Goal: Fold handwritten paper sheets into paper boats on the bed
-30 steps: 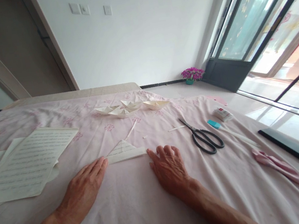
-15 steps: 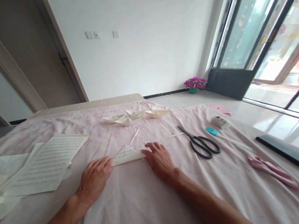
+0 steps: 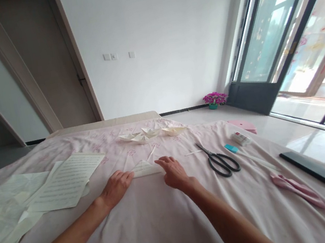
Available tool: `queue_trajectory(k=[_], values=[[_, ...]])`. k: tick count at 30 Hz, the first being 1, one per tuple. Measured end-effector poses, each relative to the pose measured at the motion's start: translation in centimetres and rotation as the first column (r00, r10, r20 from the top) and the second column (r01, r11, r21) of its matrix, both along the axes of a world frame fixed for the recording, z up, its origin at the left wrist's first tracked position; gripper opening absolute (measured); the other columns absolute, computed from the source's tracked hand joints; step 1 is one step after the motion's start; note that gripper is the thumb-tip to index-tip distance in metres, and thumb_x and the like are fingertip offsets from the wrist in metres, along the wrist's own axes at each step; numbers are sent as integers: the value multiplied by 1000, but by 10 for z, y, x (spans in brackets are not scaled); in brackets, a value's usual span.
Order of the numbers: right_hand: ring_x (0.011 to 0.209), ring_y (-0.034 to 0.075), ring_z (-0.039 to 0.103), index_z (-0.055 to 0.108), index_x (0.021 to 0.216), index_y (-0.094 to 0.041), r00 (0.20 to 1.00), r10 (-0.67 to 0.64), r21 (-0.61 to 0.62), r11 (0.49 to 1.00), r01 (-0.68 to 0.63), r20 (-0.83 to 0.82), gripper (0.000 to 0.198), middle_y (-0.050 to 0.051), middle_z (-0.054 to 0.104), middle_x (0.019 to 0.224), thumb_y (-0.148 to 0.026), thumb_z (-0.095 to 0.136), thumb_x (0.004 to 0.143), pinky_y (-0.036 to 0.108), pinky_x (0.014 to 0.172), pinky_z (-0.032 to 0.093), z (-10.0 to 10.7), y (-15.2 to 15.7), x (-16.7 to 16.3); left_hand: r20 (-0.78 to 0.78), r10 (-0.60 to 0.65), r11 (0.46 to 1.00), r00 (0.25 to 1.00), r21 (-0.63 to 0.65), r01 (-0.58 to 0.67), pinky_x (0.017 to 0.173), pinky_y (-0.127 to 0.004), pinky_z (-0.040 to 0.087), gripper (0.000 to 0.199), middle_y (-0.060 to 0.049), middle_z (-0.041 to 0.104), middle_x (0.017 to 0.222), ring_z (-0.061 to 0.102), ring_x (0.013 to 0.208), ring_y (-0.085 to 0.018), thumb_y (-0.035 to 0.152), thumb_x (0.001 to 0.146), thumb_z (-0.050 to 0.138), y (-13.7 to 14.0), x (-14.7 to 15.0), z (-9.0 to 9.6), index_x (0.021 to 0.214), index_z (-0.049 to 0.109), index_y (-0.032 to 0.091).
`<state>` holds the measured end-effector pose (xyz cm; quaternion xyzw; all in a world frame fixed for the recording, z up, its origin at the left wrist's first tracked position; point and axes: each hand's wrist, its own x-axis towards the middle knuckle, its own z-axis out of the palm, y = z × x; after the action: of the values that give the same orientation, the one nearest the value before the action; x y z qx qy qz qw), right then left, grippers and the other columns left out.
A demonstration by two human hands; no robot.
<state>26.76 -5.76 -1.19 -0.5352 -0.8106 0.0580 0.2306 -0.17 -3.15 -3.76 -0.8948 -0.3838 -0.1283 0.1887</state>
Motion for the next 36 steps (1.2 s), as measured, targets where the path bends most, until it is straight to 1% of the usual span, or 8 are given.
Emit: queue_trajectory(k=[5,9,13,17,22,26,30,36], values=[[110,21,53,62,117,-23,978,-24,5,1000,26,-206,53,6,59,122,-5,51,69,33,96,41,-10,6,-8,4,1,999,1000,37,-1,88,-38,42,26,-5,63,67,60,65,-18,-2,83,41,-1,-1,13,84,61,15],[83,19,59,70,87,-20,856,-50,-35,999,38,-515,17,4,67,87,-27,57,78,33,79,46,17,0,-14,198,29,1000,980,-13,-27,71,-29,46,23,-4,63,71,61,70,-17,9,90,38,-23,-8,33,87,59,17],[63,13,55,63,76,-17,552,-12,-121,980,-160,-834,26,-1,61,67,-43,62,77,26,64,44,59,-22,-22,637,208,914,742,-397,85,54,-21,43,27,2,61,65,60,55,-13,35,95,34,-56,-10,49,93,57,22],[69,13,59,61,90,-17,382,-89,-197,947,-254,-920,36,2,65,80,-50,65,75,26,66,46,80,-44,-37,797,382,848,467,-503,165,49,-21,40,33,5,51,54,50,45,-12,49,91,39,-82,-3,49,87,56,21],[67,14,60,57,104,-17,393,-93,-199,950,-239,-915,39,2,65,80,-40,66,74,25,59,45,71,-58,-64,854,407,835,323,-491,248,54,-24,44,35,4,54,56,52,51,-13,50,89,41,-96,6,39,82,55,19],[68,14,60,62,89,-19,529,-8,-40,998,-49,-849,15,1,66,78,-22,62,74,25,62,46,69,-62,-82,860,347,892,374,-425,151,69,-30,48,31,-1,65,78,60,72,-17,45,91,41,-93,8,37,91,58,20],[68,14,59,65,85,-21,712,37,159,982,106,-702,11,0,66,78,-18,59,76,26,65,46,70,-62,-88,901,153,988,407,-152,-34,80,-33,46,26,-5,62,106,59,90,-19,39,88,51,-82,5,46,106,57,21],[71,14,57,65,84,-22,801,149,323,945,58,-580,9,2,63,78,-21,57,82,24,66,45,61,-52,-93,937,56,997,346,-72,33,66,-26,46,17,-3,61,89,56,72,-14,34,87,54,-74,8,57,95,60,20]])
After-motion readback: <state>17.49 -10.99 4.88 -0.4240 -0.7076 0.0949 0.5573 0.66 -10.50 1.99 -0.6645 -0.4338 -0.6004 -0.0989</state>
